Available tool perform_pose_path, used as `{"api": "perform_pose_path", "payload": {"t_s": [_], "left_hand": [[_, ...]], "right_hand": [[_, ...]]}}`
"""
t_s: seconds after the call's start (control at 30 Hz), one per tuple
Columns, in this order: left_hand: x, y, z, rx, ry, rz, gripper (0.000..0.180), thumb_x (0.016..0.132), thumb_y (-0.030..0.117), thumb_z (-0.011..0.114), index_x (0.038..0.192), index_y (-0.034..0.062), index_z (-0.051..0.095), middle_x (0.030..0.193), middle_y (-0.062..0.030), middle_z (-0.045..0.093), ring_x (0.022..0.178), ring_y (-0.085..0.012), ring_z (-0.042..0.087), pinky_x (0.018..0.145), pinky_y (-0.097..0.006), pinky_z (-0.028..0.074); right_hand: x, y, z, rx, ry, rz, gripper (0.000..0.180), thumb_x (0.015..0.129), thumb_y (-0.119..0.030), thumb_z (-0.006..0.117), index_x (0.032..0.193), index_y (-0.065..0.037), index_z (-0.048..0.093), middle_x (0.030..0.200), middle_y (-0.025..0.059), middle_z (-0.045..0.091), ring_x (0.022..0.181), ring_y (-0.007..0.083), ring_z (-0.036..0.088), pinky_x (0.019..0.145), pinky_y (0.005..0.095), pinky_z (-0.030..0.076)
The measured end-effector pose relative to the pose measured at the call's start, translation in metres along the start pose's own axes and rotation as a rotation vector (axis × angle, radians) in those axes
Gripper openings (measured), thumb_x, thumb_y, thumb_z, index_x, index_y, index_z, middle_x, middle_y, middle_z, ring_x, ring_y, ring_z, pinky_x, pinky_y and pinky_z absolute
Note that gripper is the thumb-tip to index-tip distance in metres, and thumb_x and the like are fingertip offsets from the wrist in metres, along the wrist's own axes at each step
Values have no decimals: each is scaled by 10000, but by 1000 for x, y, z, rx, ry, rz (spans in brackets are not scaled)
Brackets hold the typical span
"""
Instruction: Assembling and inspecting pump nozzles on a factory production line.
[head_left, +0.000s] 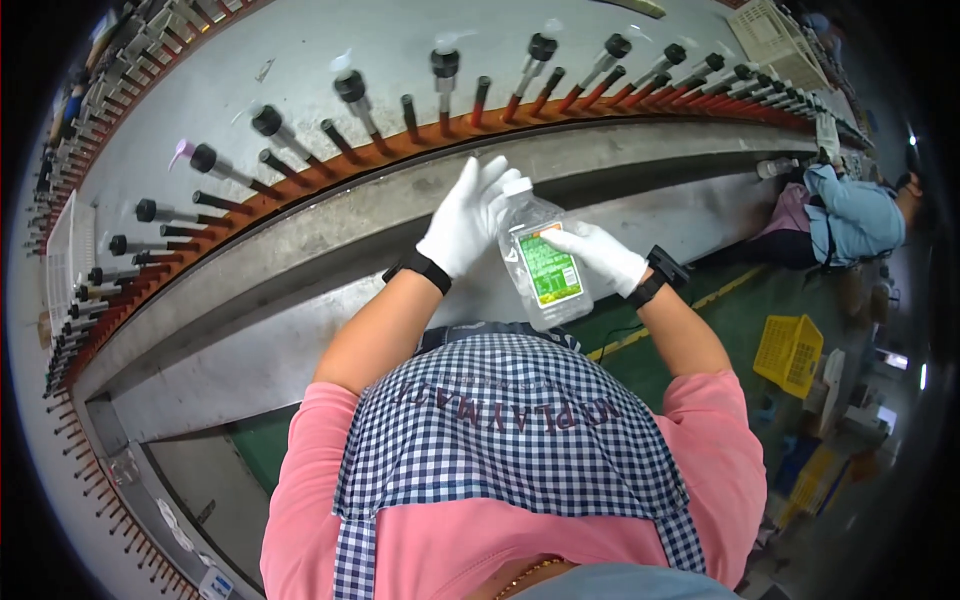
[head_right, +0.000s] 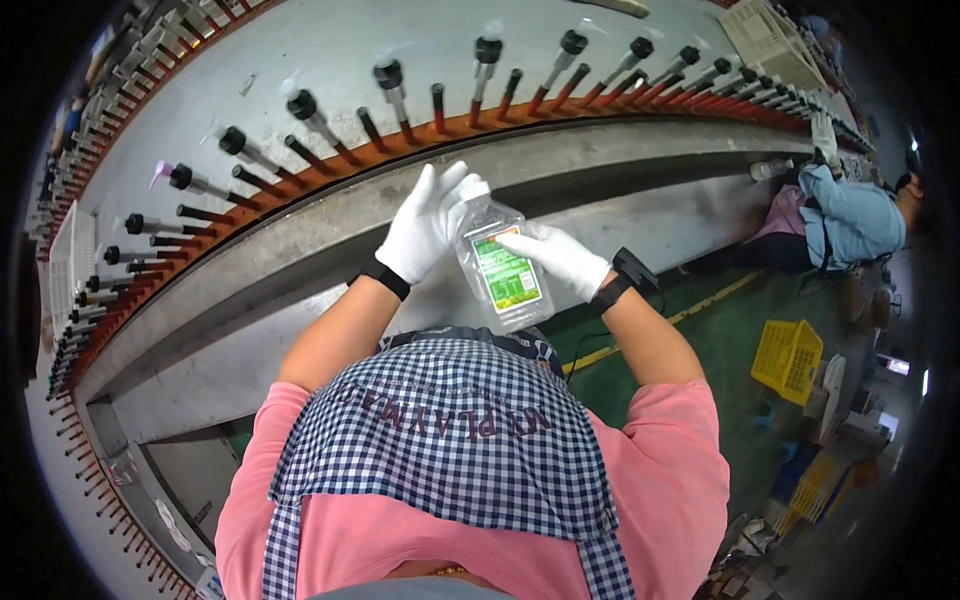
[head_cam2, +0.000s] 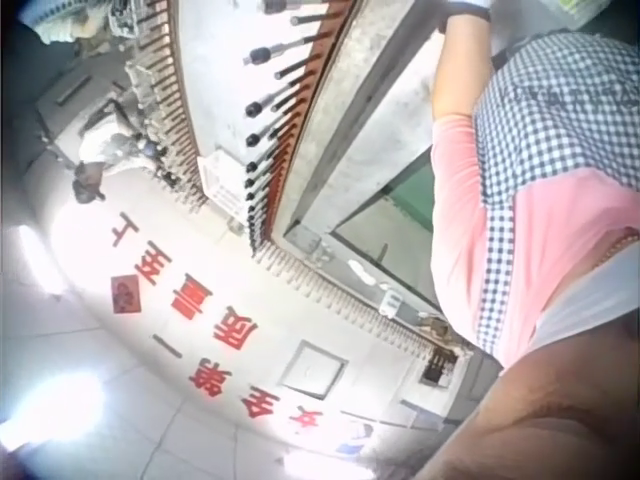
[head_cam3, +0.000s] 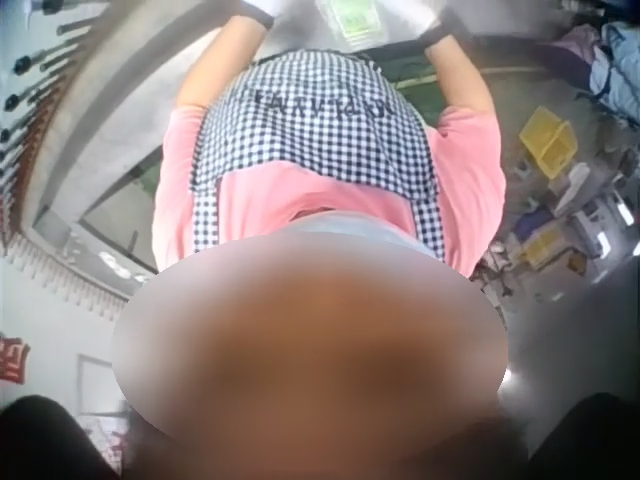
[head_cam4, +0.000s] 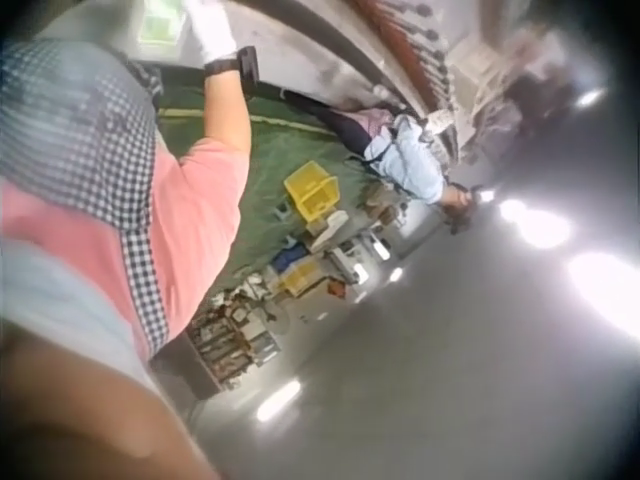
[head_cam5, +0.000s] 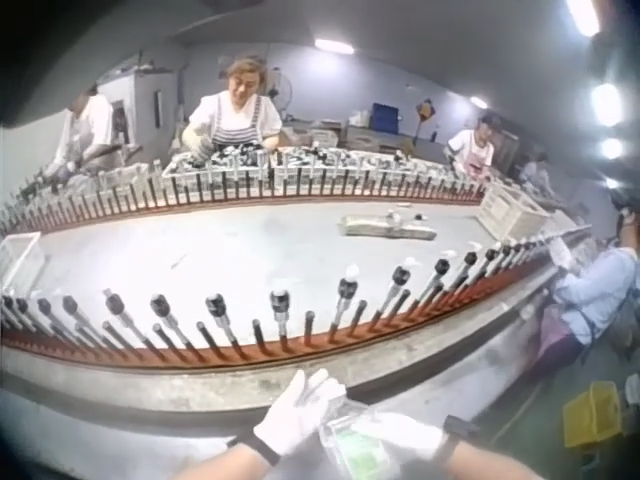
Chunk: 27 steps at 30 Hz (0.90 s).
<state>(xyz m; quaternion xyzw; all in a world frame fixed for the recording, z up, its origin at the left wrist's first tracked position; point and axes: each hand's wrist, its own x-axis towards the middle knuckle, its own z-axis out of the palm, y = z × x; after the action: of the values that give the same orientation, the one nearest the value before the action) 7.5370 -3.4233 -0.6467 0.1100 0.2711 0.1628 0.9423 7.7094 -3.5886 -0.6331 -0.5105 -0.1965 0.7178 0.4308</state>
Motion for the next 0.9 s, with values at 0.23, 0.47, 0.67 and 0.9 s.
{"api": "perform_pose_path", "payload": {"t_s": [0.23, 0.47, 0.67, 0.9], "left_hand": [[21, -86, 43, 699, 7, -67, 480, 958, 130, 676, 1400, 57, 503, 1289, -56, 630, 1184, -163, 608, 1022, -331, 492], [54, -122, 68, 256, 78, -616, 485, 1003, 338, 611, 1383, 51, 524, 1305, -106, 631, 1167, -220, 632, 1011, -342, 510], [87, -143, 75, 439, 196, -563, 491, 989, 310, 638, 1383, 42, 522, 1287, -116, 638, 1129, -221, 655, 981, -348, 533], [132, -161, 87, 811, 185, -645, 558, 939, 291, 711, 1370, -10, 521, 1237, -120, 665, 1087, -192, 671, 942, -314, 543]], "right_hand": [[8, 32, -49, 339, 324, -234, 481, 1026, -381, 559, 1360, -34, 559, 1252, 63, 651, 1127, 145, 614, 1000, 289, 468], [53, 44, -174, 1065, 70, -286, 409, 1045, -359, 504, 1280, -34, 586, 1219, 180, 660, 1039, 327, 679, 912, 470, 572], [67, 64, -221, 1251, -24, -292, 375, 1037, -335, 514, 1211, -32, 651, 1130, 189, 701, 1043, 365, 685, 949, 523, 554], [63, 75, -274, 1316, -13, -344, 338, 1032, -312, 532, 1198, -48, 664, 1090, 158, 720, 989, 329, 705, 929, 503, 567]]}}
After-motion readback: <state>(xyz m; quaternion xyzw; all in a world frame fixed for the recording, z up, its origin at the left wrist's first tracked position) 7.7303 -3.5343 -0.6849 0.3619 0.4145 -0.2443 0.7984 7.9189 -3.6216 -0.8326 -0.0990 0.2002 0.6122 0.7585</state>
